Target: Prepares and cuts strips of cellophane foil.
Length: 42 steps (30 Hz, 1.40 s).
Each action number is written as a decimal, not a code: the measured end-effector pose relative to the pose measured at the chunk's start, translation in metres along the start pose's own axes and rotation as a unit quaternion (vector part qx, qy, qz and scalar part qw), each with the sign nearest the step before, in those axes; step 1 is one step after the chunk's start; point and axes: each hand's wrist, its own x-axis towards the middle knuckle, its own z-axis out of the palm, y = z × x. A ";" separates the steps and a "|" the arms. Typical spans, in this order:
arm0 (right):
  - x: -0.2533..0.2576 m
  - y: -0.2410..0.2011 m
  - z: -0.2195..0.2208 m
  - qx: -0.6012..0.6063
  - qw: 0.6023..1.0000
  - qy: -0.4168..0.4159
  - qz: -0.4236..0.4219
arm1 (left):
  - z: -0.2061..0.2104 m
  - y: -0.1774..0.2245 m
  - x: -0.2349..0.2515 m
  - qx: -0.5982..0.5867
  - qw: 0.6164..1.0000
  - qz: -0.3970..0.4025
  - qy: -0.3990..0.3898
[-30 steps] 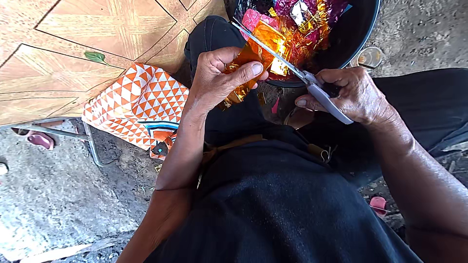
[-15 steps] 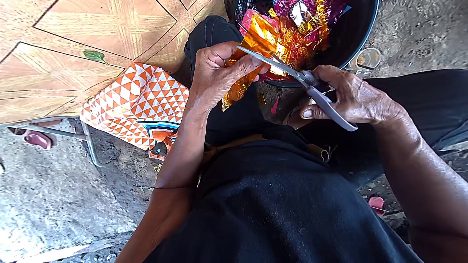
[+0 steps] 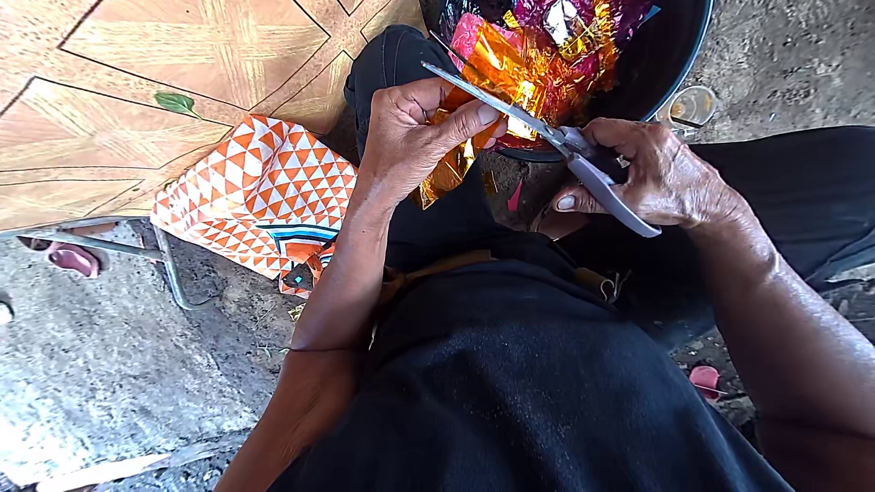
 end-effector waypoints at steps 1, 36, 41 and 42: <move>0.000 0.001 0.000 0.001 1.000 0.004 -0.004 | 0.000 0.000 0.000 0.000 1.000 -0.001 0.000; -0.010 0.014 -0.013 0.012 0.995 -0.079 0.054 | -0.009 -0.005 -0.006 0.005 1.000 -0.018 -0.012; -0.010 0.014 -0.013 -0.003 0.996 -0.077 0.049 | -0.008 -0.007 -0.006 -0.004 1.000 -0.013 0.006; -0.009 0.013 -0.012 -0.006 0.996 -0.075 0.047 | -0.007 -0.008 -0.006 0.000 1.000 -0.012 0.006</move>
